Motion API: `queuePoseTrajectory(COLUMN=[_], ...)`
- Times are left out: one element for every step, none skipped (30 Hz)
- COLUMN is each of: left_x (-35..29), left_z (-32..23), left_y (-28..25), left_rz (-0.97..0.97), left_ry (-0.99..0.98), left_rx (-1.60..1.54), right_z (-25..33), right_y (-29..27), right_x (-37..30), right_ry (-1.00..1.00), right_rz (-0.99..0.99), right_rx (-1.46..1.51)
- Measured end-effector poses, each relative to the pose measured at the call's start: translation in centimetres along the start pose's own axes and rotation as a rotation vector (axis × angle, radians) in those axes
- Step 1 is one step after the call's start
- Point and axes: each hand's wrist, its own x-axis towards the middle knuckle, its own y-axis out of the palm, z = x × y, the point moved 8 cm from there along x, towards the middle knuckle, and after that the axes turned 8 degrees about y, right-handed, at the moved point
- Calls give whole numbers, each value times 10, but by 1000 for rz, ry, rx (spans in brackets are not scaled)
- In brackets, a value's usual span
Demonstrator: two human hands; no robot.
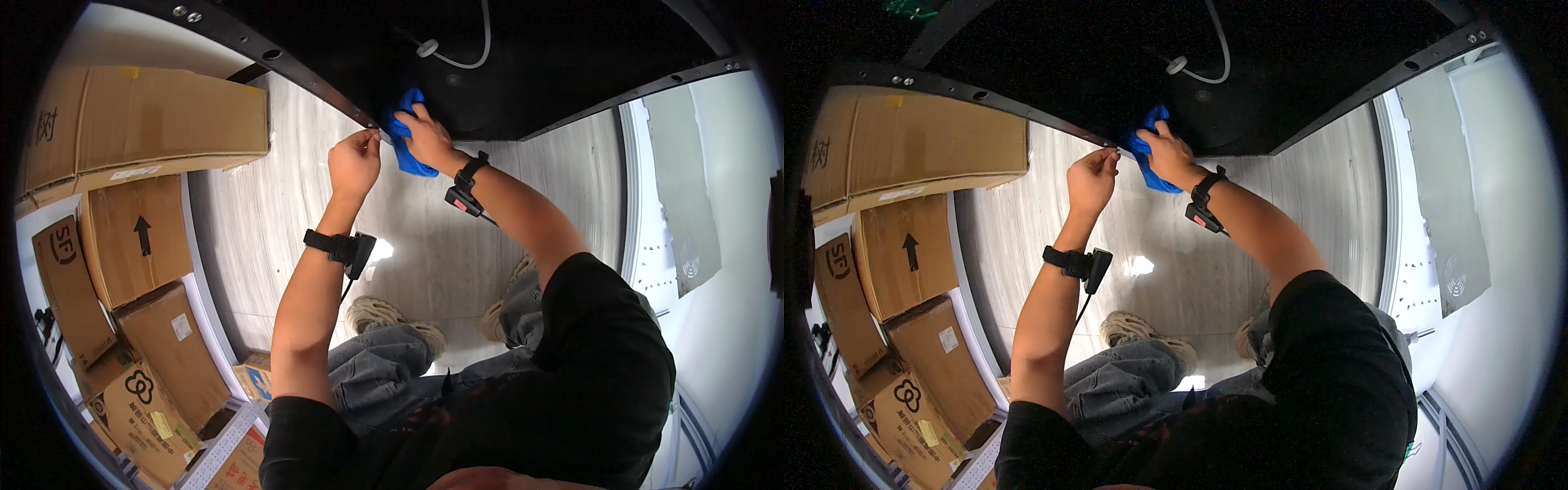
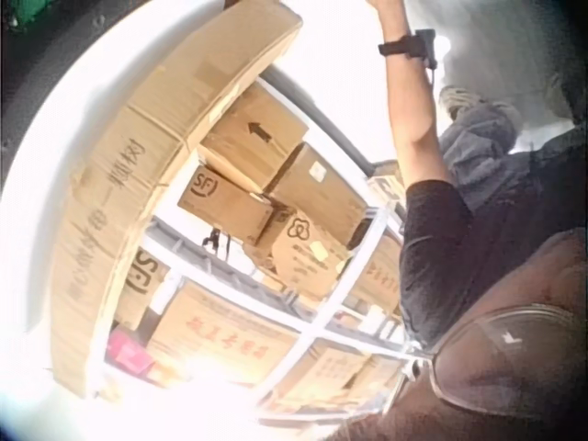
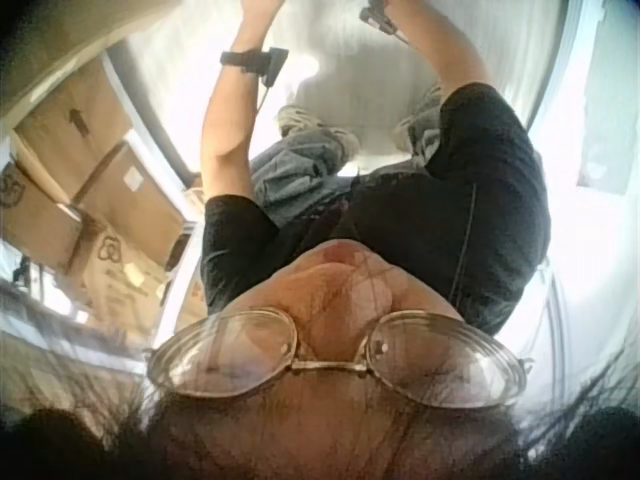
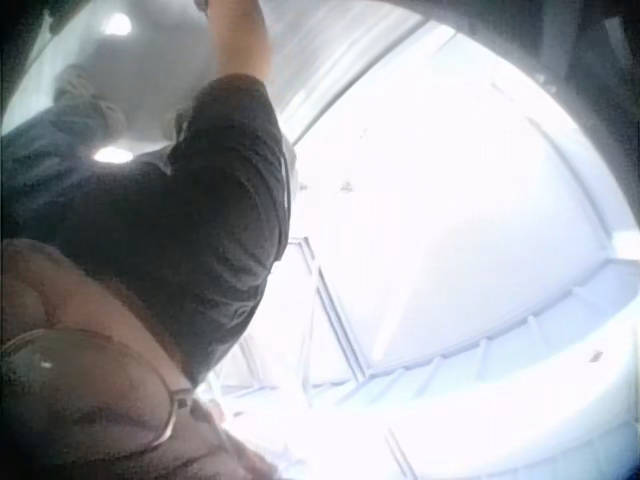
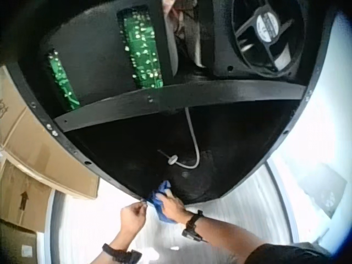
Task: The person wipes the interior of a black electronic device with a blue cloth, then picks up a metal backplate and uses a screwdriver to fasten it to the device. The person secures multiple screws along the edges of the backplate.
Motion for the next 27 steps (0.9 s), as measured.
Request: queuePoseTrajectory(left_x=[1, 1, 1, 0, -1, -1, -2, -3, -4, -4, -5, -6, -8, -10, -12, -12, -12, -12, -13, -12, -11, -10, -7, -6, -6, -6, -6], left_z=[1, 3, 5, 6, 9, 10, 11, 12, 14, 15, 15, 16, 15, 13, 10, 9, 5, 3, 6, 4, 1, -2, -6, -8, -10, -12, -11], left_y=[3, 4, 6, 8, 8, 8, 8, 10, 11, 13, 15, 17, 20, 23, 26, 31, 36, 40, 45, 48, 51, 53, 54, 56, 58, 60, 63], left_rz=[11, 20, 28, 48, 64, 78, 86, 94, 102, 113, 124, 136, 143, 151, 160, 184, 209, 235, 266, 259, 252, 244, 224, 216, 207, 197, 210], left_ry=[1, -4, -9, -17, -32, -42, -49, -54, -59, -56, -54, -52, -37, -23, -9, -11, -14, -16, -20, 19, 58, 97, 147, 188, 230, 269, 275], left_rx=[1, 3, 5, 29, 54, 77, 64, 50, 35, 18, -2, -22, -19, -12, -5, -13, -21, -29, 25, 41, 58, 74, 133, 140, 147, 151, 151], right_z=[-10, -14, -18, -21, -21, -16, -10, -9, -8, -9, -8, -9, -14, -15, -16, -18, -19, -21, -21, -19, -18, -19, -20, -21, -23, -26, -28], right_y=[8, 13, 19, 23, 26, 17, 9, 3, 1, 5, 8, 11, 20, 23, 26, 29, 29, 33, 38, 38, 36, 36, 35, 34, 35, 34, 33], right_x=[0, 1, 4, 7, 11, 14, 16, 18, 16, 12, 4, 0, -2, -2, -1, -1, 0, 1, 3, 5, 5, 7, 8, 10, 11, 11, 11], right_ry=[21, 20, 18, 16, 57, 65, 73, 82, 18, 38, 57, 77, 76, 69, 63, 58, 64, 85, 105, 123, 153, 162, 173, 183, 197, 208, 220], right_rz=[-1, 15, 31, 48, 113, 84, 54, 22, 11, 24, 39, 52, 57, 55, 53, 50, 57, 83, 109, 131, 171, 182, 191, 200, 206, 199, 191], right_rx=[-5, -52, -99, -147, -136, -67, 1, 68, 91, 57, 21, -16, -18, -41, -64, -87, -95, -112, -129, -148, -163, -167, -170, -172, -182, -184, -186])
